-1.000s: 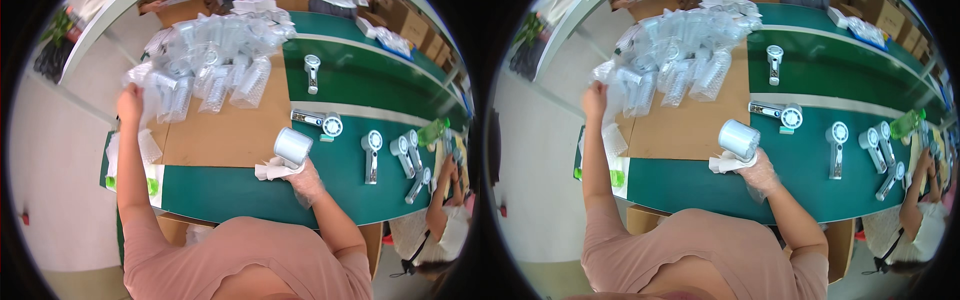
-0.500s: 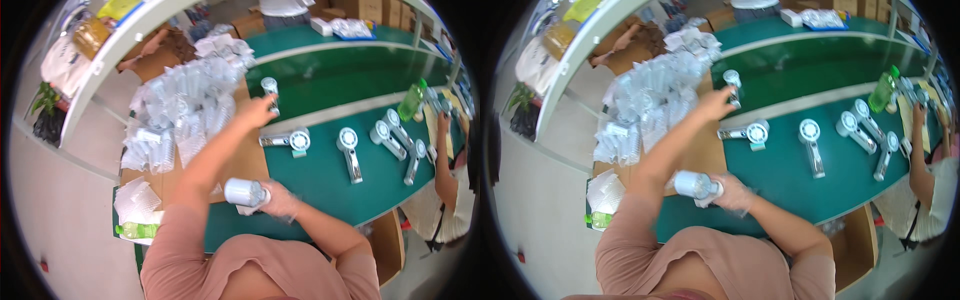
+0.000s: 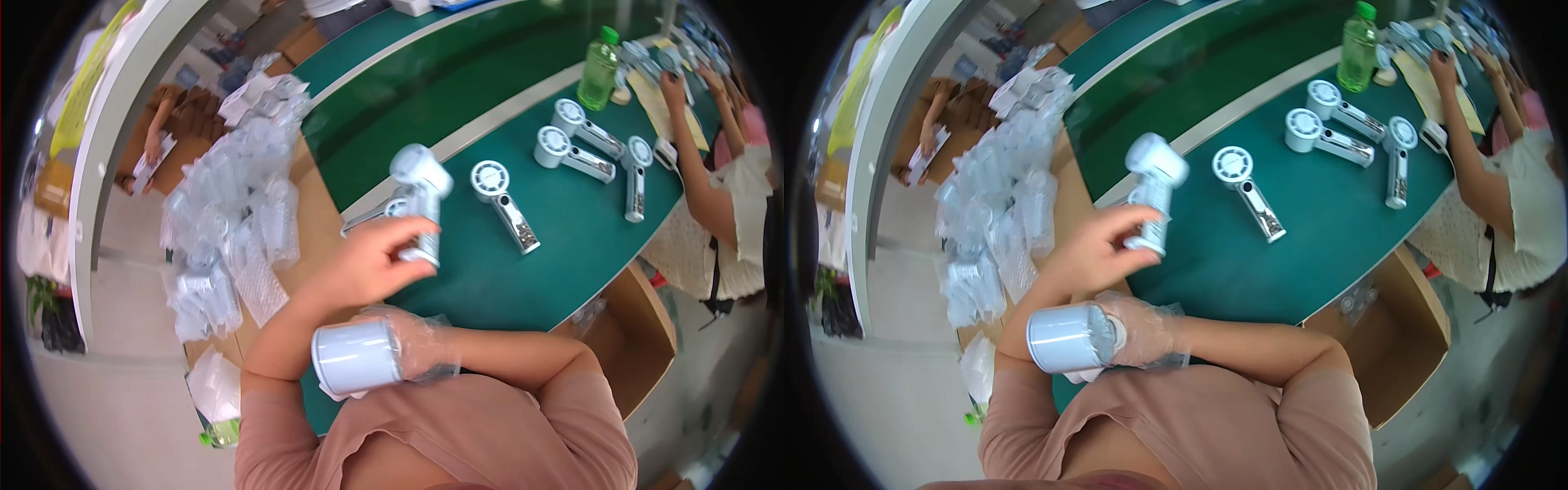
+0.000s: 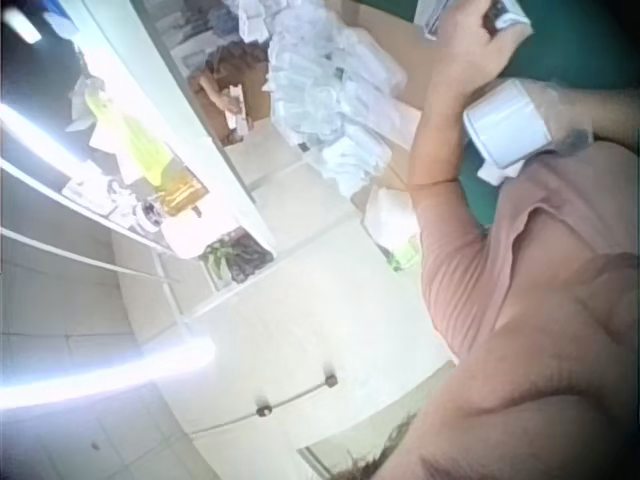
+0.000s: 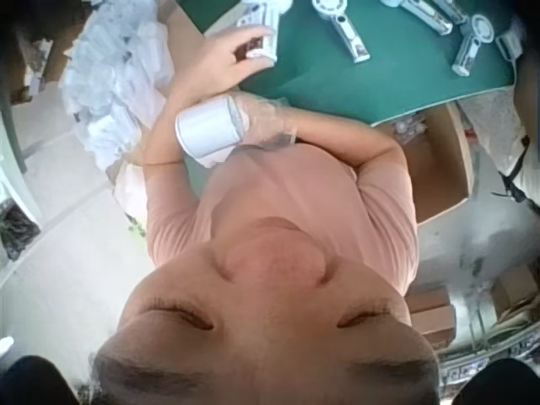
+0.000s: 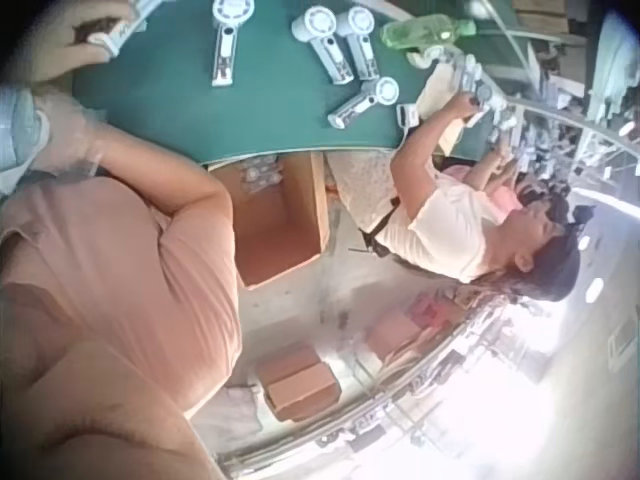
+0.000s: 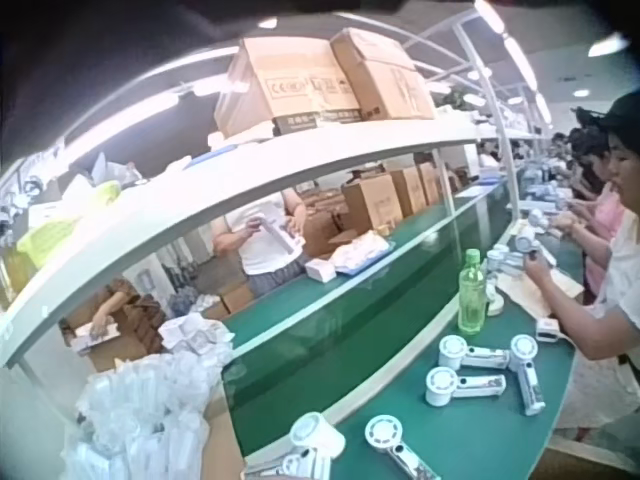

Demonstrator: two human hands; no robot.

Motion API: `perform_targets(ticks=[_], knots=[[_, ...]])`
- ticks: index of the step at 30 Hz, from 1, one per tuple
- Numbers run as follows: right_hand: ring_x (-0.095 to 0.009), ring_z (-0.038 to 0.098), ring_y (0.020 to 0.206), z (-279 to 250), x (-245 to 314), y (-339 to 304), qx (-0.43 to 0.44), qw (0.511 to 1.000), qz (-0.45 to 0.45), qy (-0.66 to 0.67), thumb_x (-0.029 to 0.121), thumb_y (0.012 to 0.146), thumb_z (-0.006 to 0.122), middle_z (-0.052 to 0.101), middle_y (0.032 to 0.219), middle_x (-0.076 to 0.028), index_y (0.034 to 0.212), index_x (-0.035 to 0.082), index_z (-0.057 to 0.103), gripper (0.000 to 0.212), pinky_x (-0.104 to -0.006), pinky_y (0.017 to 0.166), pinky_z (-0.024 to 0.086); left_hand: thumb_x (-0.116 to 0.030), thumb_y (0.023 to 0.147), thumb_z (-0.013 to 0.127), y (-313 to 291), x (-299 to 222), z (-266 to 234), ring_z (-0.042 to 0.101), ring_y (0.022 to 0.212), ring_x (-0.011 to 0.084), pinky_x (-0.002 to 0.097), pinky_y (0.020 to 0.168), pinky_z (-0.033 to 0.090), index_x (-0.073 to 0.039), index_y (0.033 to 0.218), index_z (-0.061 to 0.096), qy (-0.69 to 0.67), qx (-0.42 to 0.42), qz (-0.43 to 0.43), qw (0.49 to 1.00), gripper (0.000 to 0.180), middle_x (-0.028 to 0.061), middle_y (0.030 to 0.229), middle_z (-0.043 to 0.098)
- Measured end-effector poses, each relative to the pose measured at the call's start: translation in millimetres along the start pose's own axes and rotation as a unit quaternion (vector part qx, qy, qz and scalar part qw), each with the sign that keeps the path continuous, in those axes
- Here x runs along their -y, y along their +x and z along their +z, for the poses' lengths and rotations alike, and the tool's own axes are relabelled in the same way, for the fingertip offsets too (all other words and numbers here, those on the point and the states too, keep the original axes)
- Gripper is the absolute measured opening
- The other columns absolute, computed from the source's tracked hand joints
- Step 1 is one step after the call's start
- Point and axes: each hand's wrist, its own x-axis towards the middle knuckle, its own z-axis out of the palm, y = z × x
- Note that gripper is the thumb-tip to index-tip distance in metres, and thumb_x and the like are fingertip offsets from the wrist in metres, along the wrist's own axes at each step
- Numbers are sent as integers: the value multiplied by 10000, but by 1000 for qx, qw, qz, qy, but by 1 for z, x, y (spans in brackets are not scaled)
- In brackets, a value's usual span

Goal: The person wipes handheld electronic devices with a white cloth on a green workbench. They pick up a device, wipe it thoroughly, and place it back on the table. The person also uses a green bottle to apply liquid to the cloth during the process.

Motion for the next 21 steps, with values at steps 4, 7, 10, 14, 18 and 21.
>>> perform_targets(ticks=[4, 7, 10, 14, 18, 21], knots=[[-210, 598, 1058, -2, -27, -3, 91, 966, -91, -225, 177, 801, 710, 614, 1163, -86, 1130, 22, 582, 385, -370, 943, 454, -187, 758, 717, 4, -6, 24, 594, 703, 311, 403, 614, 438, -46, 1086, 585, 13, 129, 43, 991, 381, 149, 765, 593], [-219, 629, 991, 3, -7, 3, 103, 988, 58, -96, 185, 785, 734, 660, 1065, -81, 1058, 65, 643, 312, -331, 852, 502, -146, 776, 695, 3, 25, 49, 590, 862, 317, 410, 701, 461, -53, 1162, 580, 36, 152, 57, 986, 413, 155, 890, 617], [-212, 646, 939, 8, -15, 0, 49, 994, 25, -93, 128, 790, 717, 676, 1019, -82, 1045, 68, 657, 269, -327, 827, 514, -118, 815, 642, -16, 55, 57, 594, 912, 246, 365, 746, 503, -102, 1329, 479, -98, 137, 7, 986, 539, 150, 1087, 592], [-185, 649, 896, 19, -14, -3, -71, 995, 52, -45, 98, 743, 766, 685, 985, -78, 983, 42, 661, 268, -311, 761, 527, -71, 865, 602, -101, 61, -2, 585, 908, 118, 269, 765, 500, -70, 1302, 477, -157, -153, -136, 966, 455, 77, 1082, 576], [-165, 655, 836, 35, 11, 7, -175, 967, 182, -17, 49, 710, 779, 680, 881, -77, 989, 24, 651, 308, -278, 685, 514, -79, 837, 649, -228, 84, -47, 593, 922, 143, 284, 831, 485, -45, 1139, 601, 0, -336, -238, 911, 308, 75, 1003, 624], [-168, 650, 865, 26, -15, 13, -214, 955, 140, -152, 91, 706, 789, 672, 920, -69, 1018, 28, 643, 350, -302, 739, 517, -171, 790, 712, -293, 128, -37, 587, 1042, 243, 365, 898, 466, -34, 1106, 607, 229, -276, -219, 908, 360, 133, 1122, 613]])
